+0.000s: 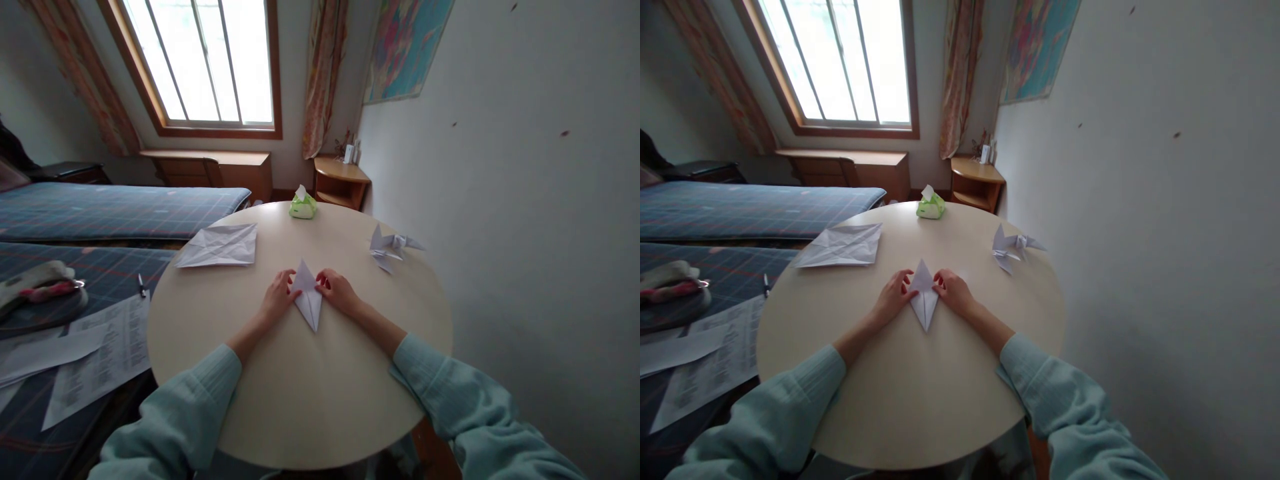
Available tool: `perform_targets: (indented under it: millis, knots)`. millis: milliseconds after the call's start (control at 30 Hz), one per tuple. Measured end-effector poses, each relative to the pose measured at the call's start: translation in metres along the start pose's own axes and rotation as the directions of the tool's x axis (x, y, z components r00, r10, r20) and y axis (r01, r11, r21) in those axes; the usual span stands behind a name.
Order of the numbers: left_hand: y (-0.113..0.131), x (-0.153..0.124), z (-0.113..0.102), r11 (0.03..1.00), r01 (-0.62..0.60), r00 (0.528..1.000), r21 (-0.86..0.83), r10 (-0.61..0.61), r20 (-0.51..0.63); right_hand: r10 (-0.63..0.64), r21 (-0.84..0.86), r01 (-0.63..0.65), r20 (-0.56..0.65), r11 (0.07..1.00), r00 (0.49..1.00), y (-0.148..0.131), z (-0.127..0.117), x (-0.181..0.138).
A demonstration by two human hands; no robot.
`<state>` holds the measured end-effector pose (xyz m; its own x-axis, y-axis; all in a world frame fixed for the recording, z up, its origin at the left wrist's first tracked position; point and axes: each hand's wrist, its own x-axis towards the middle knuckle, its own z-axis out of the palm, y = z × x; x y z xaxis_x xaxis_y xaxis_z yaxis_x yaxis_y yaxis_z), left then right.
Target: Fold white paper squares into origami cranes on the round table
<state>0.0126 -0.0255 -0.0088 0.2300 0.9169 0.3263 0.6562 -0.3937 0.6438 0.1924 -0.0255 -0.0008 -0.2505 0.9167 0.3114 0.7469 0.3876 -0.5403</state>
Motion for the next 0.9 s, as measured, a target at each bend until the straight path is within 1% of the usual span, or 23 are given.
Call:
perform_targets:
  millis: [67,133,233,300,367,433,500,533,600,667,733,800,900]
  knots:
    - [0.0,0.0,-0.002,0.998,-0.051,0.998,0.043,0.05,0.038,-0.031,-0.014,0.032,0.032,0.999,0.999,0.001,-0.001,0.0]
    - [0.0,0.001,-0.007,0.987,-0.129,0.988,0.096,0.12,0.098,-0.044,-0.018,0.045,0.049,0.999,0.998,0.002,-0.003,0.0]
    - [-0.002,0.003,-0.015,0.961,-0.245,0.952,0.127,0.213,0.221,-0.058,-0.046,0.059,0.022,0.997,0.998,0.006,-0.004,0.0]
    - [-0.004,0.002,-0.02,0.95,-0.286,0.922,0.125,0.237,0.306,-0.093,-0.072,0.093,0.004,0.993,0.996,0.008,-0.003,0.0]
    - [-0.005,0.001,-0.022,0.945,-0.294,0.908,0.141,0.231,0.349,-0.139,-0.064,0.139,0.017,0.988,0.99,0.009,-0.003,0.0]
    - [-0.005,-0.001,-0.022,0.943,-0.288,0.912,0.167,0.217,0.348,-0.153,-0.007,0.153,0.026,0.988,0.988,0.009,-0.003,-0.001]
    - [-0.005,-0.003,-0.02,0.941,-0.294,0.915,0.17,0.225,0.334,-0.11,0.108,0.109,0.008,0.988,0.994,0.008,-0.002,-0.001]
    - [-0.005,-0.003,-0.019,0.941,-0.297,0.916,0.165,0.232,0.327,-0.074,0.199,0.072,0.001,0.977,0.997,0.007,-0.002,-0.001]
    - [-0.004,-0.004,-0.018,0.941,-0.302,0.917,0.152,0.243,0.317,0.005,0.417,-0.007,0.007,0.909,1.0,0.005,-0.001,-0.002]
    - [-0.002,-0.004,-0.017,0.94,-0.308,0.915,0.144,0.252,0.314,0.081,0.593,-0.084,0.032,0.801,0.996,0.003,0.001,-0.002]
    - [0.001,-0.003,-0.018,0.944,-0.307,0.914,0.124,0.256,0.316,0.171,0.684,-0.167,0.062,0.71,0.983,0.002,0.002,-0.003]
    - [0.006,-0.004,-0.019,0.957,-0.276,0.916,0.09,0.234,0.325,0.261,0.74,-0.26,0.118,0.62,0.958,-0.001,0.003,-0.005]
    - [0.017,-0.004,-0.023,0.974,-0.221,0.919,0.053,0.189,0.347,0.33,0.803,-0.357,0.213,0.478,0.92,-0.006,0.004,-0.008]
